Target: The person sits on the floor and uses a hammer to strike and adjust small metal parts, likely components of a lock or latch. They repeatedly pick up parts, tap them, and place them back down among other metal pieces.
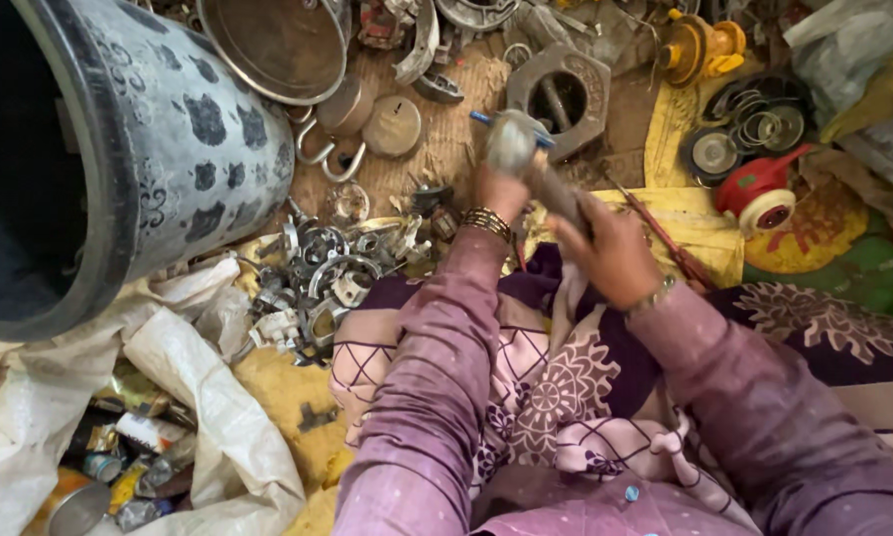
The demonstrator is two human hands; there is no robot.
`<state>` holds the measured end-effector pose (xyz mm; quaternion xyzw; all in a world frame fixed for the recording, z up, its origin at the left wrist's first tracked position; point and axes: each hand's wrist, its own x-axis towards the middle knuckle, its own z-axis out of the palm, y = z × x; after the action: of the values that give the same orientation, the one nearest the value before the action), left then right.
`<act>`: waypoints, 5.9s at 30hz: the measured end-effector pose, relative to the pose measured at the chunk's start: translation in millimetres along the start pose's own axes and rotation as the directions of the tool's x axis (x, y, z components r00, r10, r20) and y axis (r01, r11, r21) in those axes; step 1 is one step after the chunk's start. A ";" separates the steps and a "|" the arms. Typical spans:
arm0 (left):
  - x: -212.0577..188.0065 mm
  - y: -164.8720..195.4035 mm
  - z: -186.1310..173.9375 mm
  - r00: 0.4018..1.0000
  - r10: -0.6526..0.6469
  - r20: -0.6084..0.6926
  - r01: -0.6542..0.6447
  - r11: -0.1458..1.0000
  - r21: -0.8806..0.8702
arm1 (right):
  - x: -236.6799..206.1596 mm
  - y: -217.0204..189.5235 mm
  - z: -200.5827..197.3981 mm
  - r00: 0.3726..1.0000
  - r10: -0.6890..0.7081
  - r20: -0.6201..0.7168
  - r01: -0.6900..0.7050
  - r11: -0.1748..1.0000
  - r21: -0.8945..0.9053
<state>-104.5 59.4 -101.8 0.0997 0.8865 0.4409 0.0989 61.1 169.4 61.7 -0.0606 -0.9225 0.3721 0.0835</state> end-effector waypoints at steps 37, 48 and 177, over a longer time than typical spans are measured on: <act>3.9 -4.9 0.0 0.966 0.183 -0.182 -0.154 0.975 0.161 | -8.9 2.1 -13.3 0.999 0.047 0.027 -0.049 0.993 0.103; -33.1 69.6 -34.8 0.889 0.431 -0.152 -0.368 0.872 0.322 | -6.0 -12.0 -50.4 0.983 0.156 -0.101 -0.101 0.904 0.416; -64.1 47.7 -116.1 0.888 -0.459 -0.028 -0.061 -0.059 -0.996 | 34.0 -39.6 -67.2 0.928 0.365 -0.078 -0.355 0.928 0.114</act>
<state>-69.3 -17.7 10.7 -0.2185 0.3054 0.9259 0.0406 39.2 192.4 140.6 -0.2430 -0.8711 0.4222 0.0617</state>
